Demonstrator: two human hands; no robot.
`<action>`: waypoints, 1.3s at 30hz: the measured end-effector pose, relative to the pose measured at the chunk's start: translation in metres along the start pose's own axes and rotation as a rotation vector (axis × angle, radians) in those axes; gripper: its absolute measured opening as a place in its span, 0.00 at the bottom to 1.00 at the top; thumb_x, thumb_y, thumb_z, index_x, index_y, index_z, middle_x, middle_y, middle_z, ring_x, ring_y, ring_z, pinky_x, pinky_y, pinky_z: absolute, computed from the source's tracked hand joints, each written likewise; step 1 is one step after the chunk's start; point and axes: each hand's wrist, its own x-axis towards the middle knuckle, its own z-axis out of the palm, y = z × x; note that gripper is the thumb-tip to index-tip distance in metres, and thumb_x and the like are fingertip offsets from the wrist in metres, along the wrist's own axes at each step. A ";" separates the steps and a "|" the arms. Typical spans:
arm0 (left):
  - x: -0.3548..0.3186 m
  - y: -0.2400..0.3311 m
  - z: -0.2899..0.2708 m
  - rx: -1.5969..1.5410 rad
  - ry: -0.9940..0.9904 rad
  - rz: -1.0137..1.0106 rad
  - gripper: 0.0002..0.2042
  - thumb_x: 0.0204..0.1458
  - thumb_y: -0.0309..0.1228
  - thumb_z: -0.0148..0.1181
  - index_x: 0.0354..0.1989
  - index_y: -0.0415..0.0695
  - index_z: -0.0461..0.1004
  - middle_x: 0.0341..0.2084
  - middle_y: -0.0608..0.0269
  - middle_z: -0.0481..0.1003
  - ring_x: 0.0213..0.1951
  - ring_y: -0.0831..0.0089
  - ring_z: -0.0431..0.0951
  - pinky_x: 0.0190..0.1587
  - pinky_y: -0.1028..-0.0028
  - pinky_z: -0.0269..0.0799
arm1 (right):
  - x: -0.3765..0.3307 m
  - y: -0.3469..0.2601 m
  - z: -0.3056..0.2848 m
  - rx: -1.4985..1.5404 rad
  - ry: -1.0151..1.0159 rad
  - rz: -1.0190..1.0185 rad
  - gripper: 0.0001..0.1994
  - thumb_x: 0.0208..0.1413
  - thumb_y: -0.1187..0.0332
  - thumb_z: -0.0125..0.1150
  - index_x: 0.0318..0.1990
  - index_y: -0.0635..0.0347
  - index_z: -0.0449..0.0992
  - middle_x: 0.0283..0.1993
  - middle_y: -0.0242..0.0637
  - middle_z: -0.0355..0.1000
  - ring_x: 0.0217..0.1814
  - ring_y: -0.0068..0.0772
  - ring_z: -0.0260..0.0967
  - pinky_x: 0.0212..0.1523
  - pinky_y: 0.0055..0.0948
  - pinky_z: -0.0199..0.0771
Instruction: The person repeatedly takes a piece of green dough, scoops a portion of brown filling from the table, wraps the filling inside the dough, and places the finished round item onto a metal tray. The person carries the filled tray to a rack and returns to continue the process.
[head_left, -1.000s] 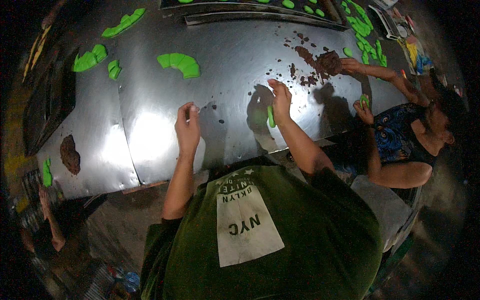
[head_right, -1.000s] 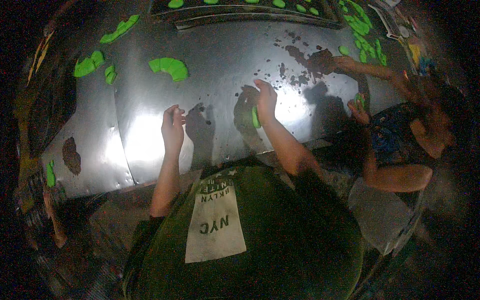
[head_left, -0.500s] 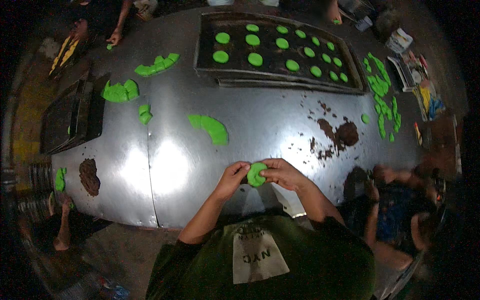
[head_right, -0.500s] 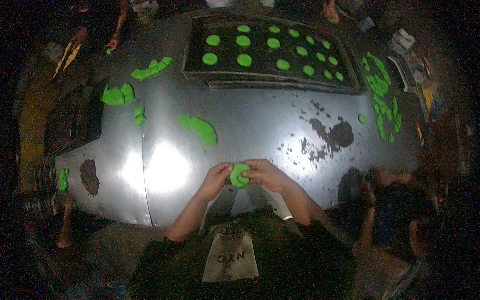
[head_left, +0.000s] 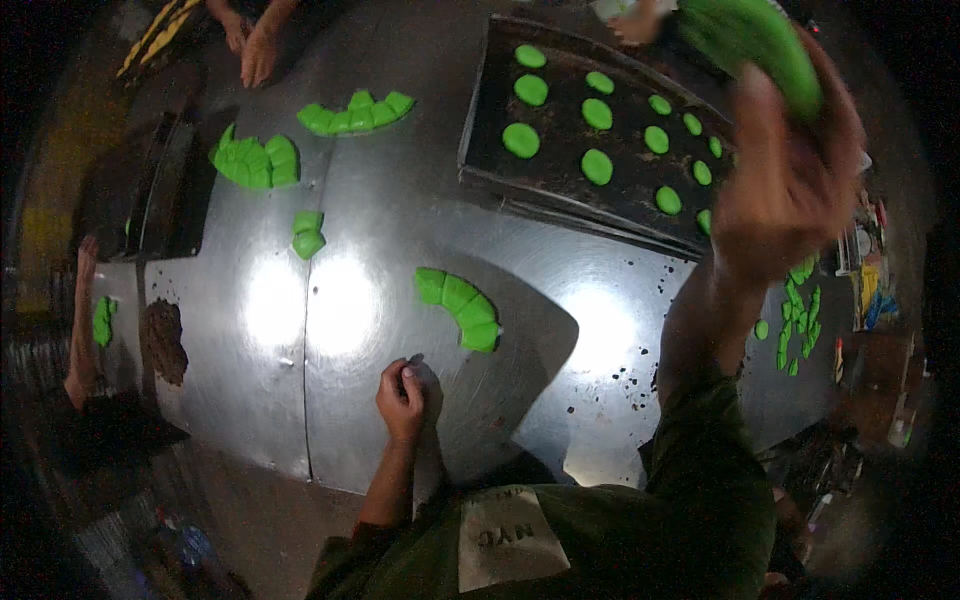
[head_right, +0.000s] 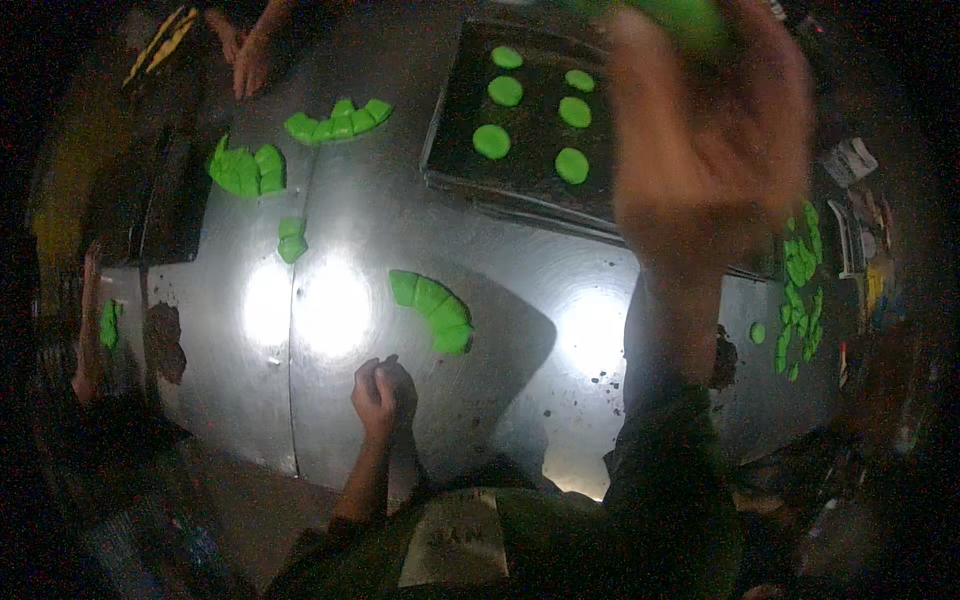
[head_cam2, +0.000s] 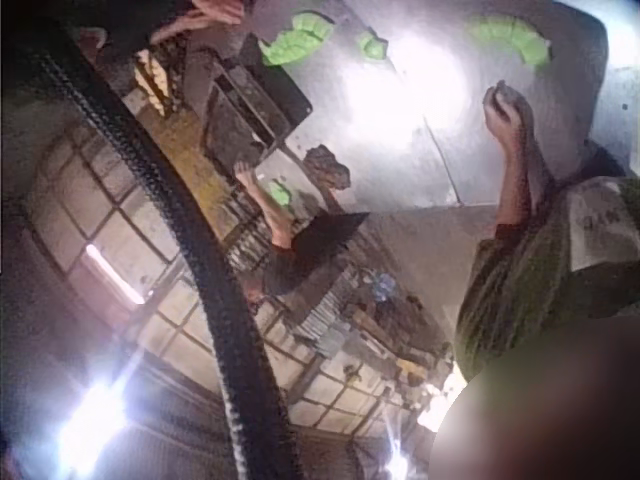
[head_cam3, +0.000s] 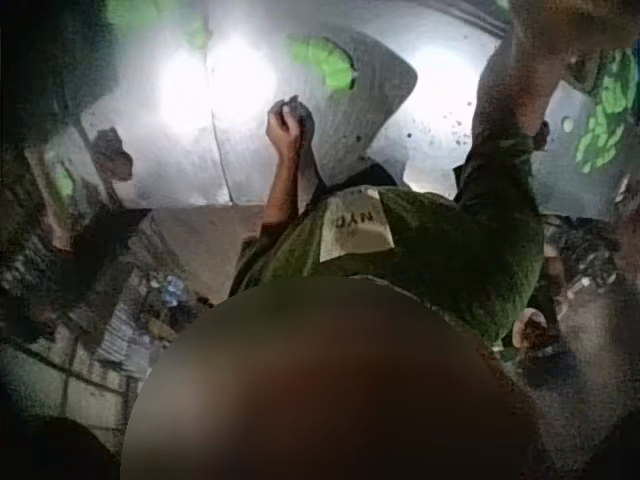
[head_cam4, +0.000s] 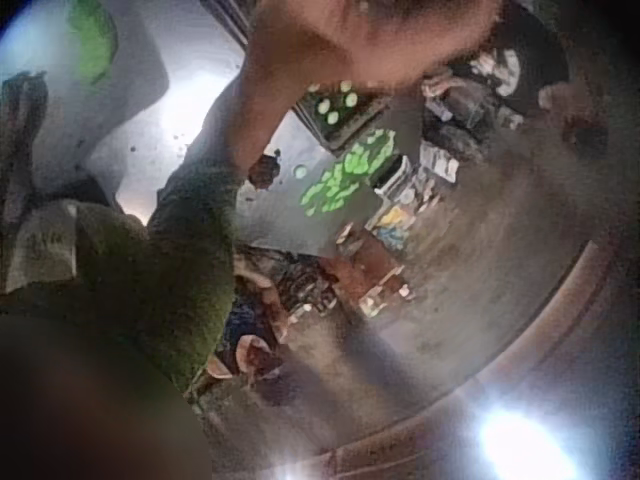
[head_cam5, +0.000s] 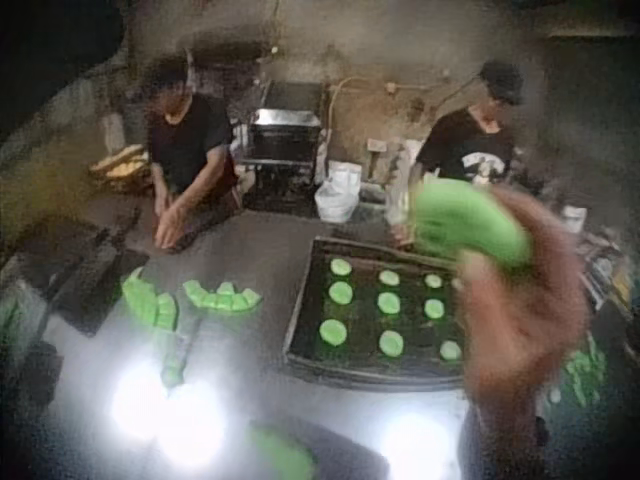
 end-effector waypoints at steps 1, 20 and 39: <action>0.000 0.000 0.002 0.022 0.034 -0.011 0.09 0.60 0.28 0.52 0.43 0.36 0.73 0.30 0.54 0.78 0.31 0.68 0.79 0.38 0.71 0.74 | -0.017 -0.002 -0.004 -0.209 -0.049 -0.066 0.21 0.53 0.82 0.60 0.56 0.62 0.70 0.53 0.42 0.73 0.55 0.32 0.70 0.56 0.32 0.69; 0.011 0.020 0.015 -0.195 -0.055 -0.119 0.13 0.62 0.30 0.51 0.49 0.33 0.70 0.32 0.55 0.78 0.31 0.73 0.77 0.36 0.74 0.73 | -0.179 0.144 -0.060 -0.801 -0.630 0.241 0.23 0.56 0.52 0.61 0.47 0.65 0.75 0.49 0.51 0.70 0.54 0.47 0.66 0.60 0.48 0.54; 0.039 0.122 0.004 -0.616 -0.545 -0.693 0.27 0.58 0.42 0.54 0.59 0.32 0.65 0.51 0.51 0.72 0.53 0.60 0.72 0.58 0.64 0.66 | -0.245 -0.052 -0.204 -0.466 -0.866 0.311 0.20 0.45 0.51 0.69 0.37 0.57 0.78 0.46 0.40 0.71 0.55 0.44 0.64 0.64 0.60 0.49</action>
